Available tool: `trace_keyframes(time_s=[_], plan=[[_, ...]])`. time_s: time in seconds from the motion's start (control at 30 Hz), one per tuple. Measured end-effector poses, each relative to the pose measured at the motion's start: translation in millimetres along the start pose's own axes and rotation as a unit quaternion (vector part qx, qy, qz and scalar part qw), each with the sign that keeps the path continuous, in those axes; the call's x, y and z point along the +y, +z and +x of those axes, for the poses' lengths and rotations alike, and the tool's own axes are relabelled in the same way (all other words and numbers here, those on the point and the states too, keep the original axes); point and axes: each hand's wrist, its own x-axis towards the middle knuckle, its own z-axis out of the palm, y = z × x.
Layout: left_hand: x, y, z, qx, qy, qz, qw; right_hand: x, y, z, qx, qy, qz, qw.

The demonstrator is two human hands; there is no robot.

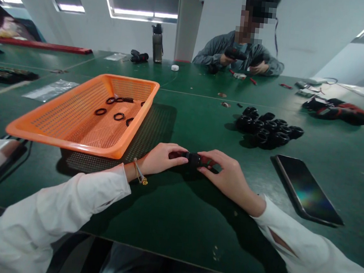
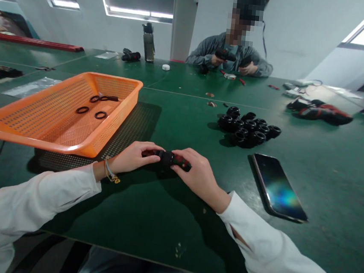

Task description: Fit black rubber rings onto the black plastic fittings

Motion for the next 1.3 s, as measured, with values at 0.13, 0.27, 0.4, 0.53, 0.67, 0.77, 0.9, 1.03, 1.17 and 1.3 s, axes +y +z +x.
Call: trace_keyframes(time_s=[0.13,0.27,0.4,0.53,0.67,0.77,0.9,1.03,1.17,1.3], plan=[[-0.9,0.4,0.9,-0.001,0.003,0.011,1.000,2.7,2.2,-0.4,0.016,-0.002,0.011,1.000],[-2.3,1.9,1.8,0.001,-0.001,0.011,1.000,4.7,4.3,-0.9,0.022,0.011,0.026,0.999],[-1.6,1.9,1.7,0.002,-0.002,0.005,1.000,4.1,3.9,-1.0,0.020,0.010,0.029,0.999],[-0.2,0.5,1.3,-0.002,-0.006,0.002,1.000,3.0,2.5,-0.6,0.013,-0.001,0.019,1.000],[-0.1,0.3,1.6,-0.002,-0.005,0.002,1.000,3.0,2.1,-0.3,0.010,-0.004,0.013,1.000],[-0.8,1.2,2.2,0.002,-0.001,0.004,1.000,3.0,2.2,-0.2,0.007,-0.003,0.012,1.000],[-1.9,1.4,2.1,0.002,0.006,0.006,1.000,2.8,1.9,-0.2,0.004,-0.003,0.009,1.000],[-2.8,0.6,1.5,0.003,-0.002,-0.004,1.000,3.0,0.9,-0.4,0.002,-0.013,0.008,1.000],[-2.4,0.9,1.5,0.000,-0.011,-0.010,1.000,3.6,1.0,-0.7,0.011,-0.024,-0.002,1.000],[-1.6,1.3,1.2,0.003,-0.011,-0.017,1.000,3.9,2.3,-1.0,0.024,-0.023,-0.003,0.999]])
